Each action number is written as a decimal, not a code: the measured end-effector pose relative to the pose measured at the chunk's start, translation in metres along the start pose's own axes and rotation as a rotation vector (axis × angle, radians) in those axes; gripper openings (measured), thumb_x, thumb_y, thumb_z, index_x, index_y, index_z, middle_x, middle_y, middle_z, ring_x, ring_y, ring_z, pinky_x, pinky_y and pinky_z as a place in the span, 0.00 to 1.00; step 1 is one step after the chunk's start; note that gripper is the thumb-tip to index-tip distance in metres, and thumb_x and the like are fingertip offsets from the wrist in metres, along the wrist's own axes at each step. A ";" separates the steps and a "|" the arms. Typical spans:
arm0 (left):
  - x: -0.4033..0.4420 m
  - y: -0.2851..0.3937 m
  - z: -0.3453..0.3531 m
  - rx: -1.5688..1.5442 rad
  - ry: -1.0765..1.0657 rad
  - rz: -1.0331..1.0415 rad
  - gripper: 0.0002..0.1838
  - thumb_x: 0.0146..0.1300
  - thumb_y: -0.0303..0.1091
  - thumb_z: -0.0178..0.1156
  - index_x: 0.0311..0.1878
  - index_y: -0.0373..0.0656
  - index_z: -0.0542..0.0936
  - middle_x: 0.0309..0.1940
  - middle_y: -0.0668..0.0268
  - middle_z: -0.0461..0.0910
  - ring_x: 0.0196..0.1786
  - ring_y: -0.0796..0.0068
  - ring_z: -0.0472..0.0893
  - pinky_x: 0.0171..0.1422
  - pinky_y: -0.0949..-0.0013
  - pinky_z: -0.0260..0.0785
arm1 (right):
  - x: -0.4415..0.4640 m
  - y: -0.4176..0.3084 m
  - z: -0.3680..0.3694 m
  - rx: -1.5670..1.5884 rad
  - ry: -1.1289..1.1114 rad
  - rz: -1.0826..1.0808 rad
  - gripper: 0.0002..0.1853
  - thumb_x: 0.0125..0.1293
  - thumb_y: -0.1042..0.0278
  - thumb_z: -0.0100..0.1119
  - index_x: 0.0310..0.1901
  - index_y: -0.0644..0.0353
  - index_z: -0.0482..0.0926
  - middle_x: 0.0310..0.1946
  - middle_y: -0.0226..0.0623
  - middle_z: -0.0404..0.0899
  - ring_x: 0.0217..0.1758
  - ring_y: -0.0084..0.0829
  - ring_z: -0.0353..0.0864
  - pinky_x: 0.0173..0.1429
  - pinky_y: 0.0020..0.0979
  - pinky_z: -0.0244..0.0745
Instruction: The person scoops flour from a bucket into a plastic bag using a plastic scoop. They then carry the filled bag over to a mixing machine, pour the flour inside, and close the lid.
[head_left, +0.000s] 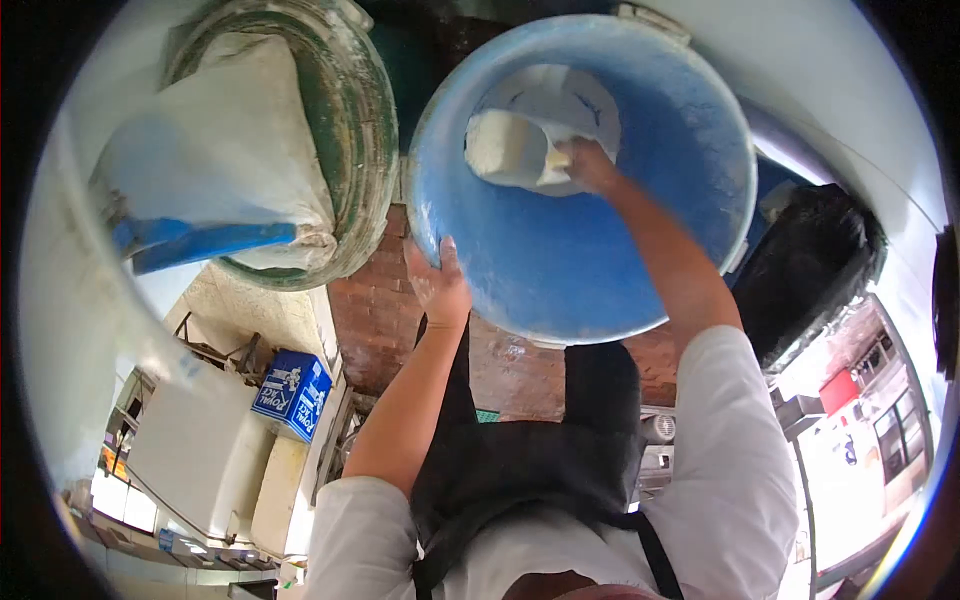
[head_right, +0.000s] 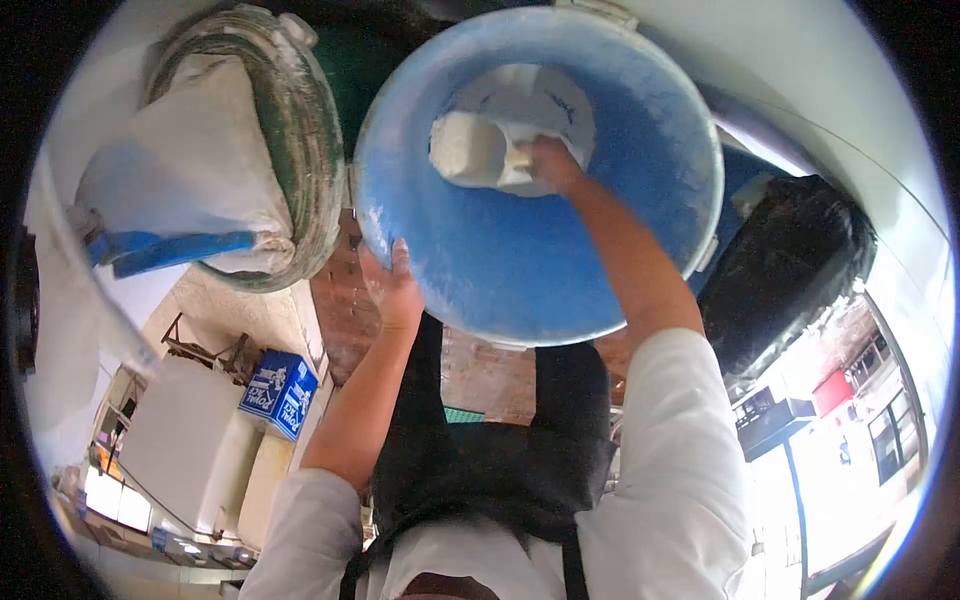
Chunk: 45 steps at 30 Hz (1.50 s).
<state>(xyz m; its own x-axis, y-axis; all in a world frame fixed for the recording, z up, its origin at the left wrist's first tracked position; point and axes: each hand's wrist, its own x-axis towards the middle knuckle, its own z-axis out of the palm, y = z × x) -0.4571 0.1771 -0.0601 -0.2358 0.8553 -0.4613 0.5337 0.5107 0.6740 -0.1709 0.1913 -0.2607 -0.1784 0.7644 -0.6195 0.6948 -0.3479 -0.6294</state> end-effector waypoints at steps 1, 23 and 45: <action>0.000 -0.002 0.001 0.001 0.008 0.018 0.22 0.68 0.33 0.57 0.61 0.31 0.69 0.51 0.45 0.77 0.51 0.46 0.78 0.58 0.52 0.69 | -0.023 -0.014 -0.008 0.130 0.003 0.064 0.23 0.65 0.64 0.67 0.61 0.54 0.78 0.57 0.49 0.78 0.60 0.45 0.77 0.66 0.42 0.71; -0.093 0.282 -0.313 -0.159 0.185 0.973 0.17 0.61 0.33 0.65 0.50 0.34 0.77 0.45 0.50 0.80 0.47 0.49 0.79 0.55 0.55 0.70 | -0.399 -0.345 -0.234 0.341 0.464 0.073 0.17 0.59 0.76 0.67 0.51 0.65 0.80 0.39 0.43 0.85 0.43 0.33 0.83 0.51 0.33 0.75; -0.021 0.382 -0.389 0.383 0.205 1.131 0.21 0.63 0.27 0.52 0.60 0.45 0.78 0.31 0.62 0.77 0.36 0.60 0.79 0.40 0.56 0.68 | -0.315 -0.825 -0.373 -1.184 0.537 -0.586 0.11 0.59 0.61 0.66 0.42 0.54 0.84 0.32 0.42 0.85 0.37 0.44 0.85 0.42 0.43 0.78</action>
<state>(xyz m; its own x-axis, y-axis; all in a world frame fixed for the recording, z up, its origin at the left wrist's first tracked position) -0.5643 0.3887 0.4318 0.4136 0.8171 0.4015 0.7187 -0.5638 0.4069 -0.4281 0.4407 0.6288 -0.5431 0.8397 0.0076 0.8245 0.5315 0.1944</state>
